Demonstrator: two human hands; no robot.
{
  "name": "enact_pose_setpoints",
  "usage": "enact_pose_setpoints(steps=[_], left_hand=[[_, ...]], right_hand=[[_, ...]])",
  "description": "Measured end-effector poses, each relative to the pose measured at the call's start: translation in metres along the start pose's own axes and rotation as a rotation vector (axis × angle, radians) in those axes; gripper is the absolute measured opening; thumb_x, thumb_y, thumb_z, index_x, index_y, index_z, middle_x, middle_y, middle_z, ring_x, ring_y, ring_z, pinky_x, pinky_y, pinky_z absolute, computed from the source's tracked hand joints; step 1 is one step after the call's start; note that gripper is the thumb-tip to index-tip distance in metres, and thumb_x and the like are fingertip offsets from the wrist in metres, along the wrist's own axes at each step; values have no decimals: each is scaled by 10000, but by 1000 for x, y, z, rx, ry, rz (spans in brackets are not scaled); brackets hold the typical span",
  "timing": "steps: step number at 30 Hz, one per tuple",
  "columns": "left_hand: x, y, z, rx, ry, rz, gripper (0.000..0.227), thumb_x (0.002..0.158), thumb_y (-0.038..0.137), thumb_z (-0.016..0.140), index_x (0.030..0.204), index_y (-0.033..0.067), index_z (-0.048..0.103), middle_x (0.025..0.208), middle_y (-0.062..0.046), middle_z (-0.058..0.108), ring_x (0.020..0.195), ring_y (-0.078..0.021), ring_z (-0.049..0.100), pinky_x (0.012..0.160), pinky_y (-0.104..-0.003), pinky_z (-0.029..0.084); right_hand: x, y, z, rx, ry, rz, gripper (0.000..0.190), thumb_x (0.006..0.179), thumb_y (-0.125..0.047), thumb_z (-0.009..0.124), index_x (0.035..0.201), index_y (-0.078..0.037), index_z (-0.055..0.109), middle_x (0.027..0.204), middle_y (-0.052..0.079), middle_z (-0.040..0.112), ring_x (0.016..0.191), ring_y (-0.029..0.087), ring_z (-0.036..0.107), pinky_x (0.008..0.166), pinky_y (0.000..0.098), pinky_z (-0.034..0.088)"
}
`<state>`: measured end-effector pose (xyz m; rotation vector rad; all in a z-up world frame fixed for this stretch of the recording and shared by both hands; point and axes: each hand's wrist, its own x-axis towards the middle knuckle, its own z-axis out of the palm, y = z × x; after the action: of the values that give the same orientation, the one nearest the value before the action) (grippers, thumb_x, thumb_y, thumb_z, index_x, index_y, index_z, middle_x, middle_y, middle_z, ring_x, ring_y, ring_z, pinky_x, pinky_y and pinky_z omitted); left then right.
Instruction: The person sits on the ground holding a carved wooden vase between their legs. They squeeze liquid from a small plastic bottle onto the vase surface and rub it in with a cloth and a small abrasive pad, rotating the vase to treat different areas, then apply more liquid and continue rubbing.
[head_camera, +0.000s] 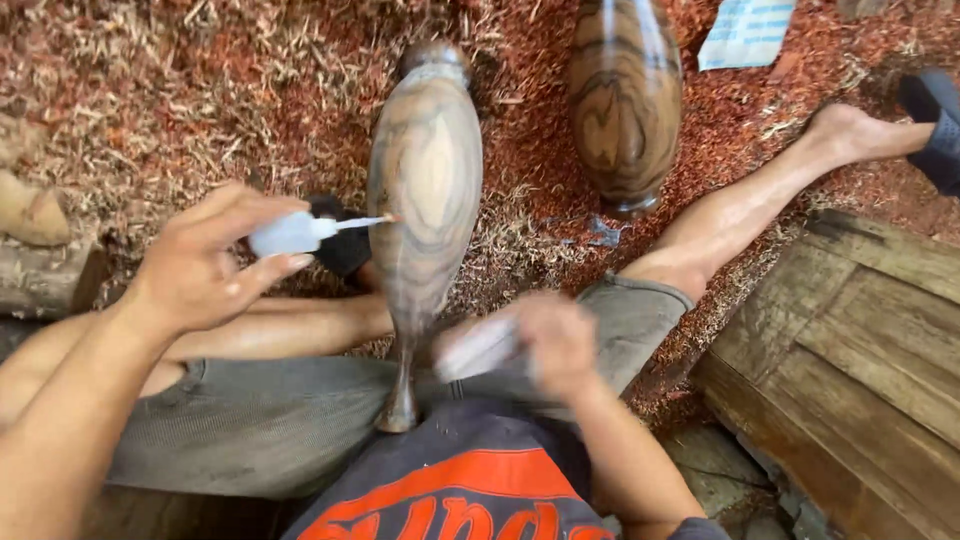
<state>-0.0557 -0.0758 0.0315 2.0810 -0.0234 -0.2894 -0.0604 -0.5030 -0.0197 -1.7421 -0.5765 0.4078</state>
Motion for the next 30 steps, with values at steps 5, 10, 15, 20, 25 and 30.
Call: enact_pose_setpoints(steps=[5,10,15,20,25,30], left_hand=[[15,14,17,207,-208,-121,491,811,388,787,1252,191,699,992,-48,659,809,-229,690,711,-377,582],[24,21,21,310,-351,-246,482,810,421,745,1245,222,691,960,-22,649,700,-241,674,664,-422,563],[24,7,28,312,-254,-36,502,813,371,749,1255,138,694,959,-66,635,847,-276,670,698,-420,565],[28,8,27,382,-211,-19,485,833,381,756,1244,130,698,987,-79,639,882,-287,666,711,-430,563],[25,11,32,403,-238,24,486,801,371,755,1230,148,710,1006,-85,639,889,-288,671,670,-436,566],[23,4,23,436,-199,-77,485,851,374,745,1285,161,701,999,-69,619,846,-272,654,676,-424,565]], right_hand=[[97,88,-19,836,274,574,334,1124,-277,538,1246,20,630,1110,136,719,915,197,681,819,335,569],[138,154,45,827,526,932,371,1011,-292,552,1260,-30,637,1101,108,738,907,199,717,808,362,609],[138,146,66,-19,703,602,424,948,-258,766,1210,-5,550,1093,92,658,926,168,652,797,325,573],[133,111,49,69,499,525,254,1073,-231,621,1122,-17,749,1053,81,756,969,156,688,896,304,568],[136,71,34,183,304,601,275,969,-210,721,1153,-8,695,1099,92,739,982,121,685,889,284,572],[125,74,36,20,287,949,358,1099,-242,661,1167,94,764,1057,277,719,836,204,607,750,370,523]])
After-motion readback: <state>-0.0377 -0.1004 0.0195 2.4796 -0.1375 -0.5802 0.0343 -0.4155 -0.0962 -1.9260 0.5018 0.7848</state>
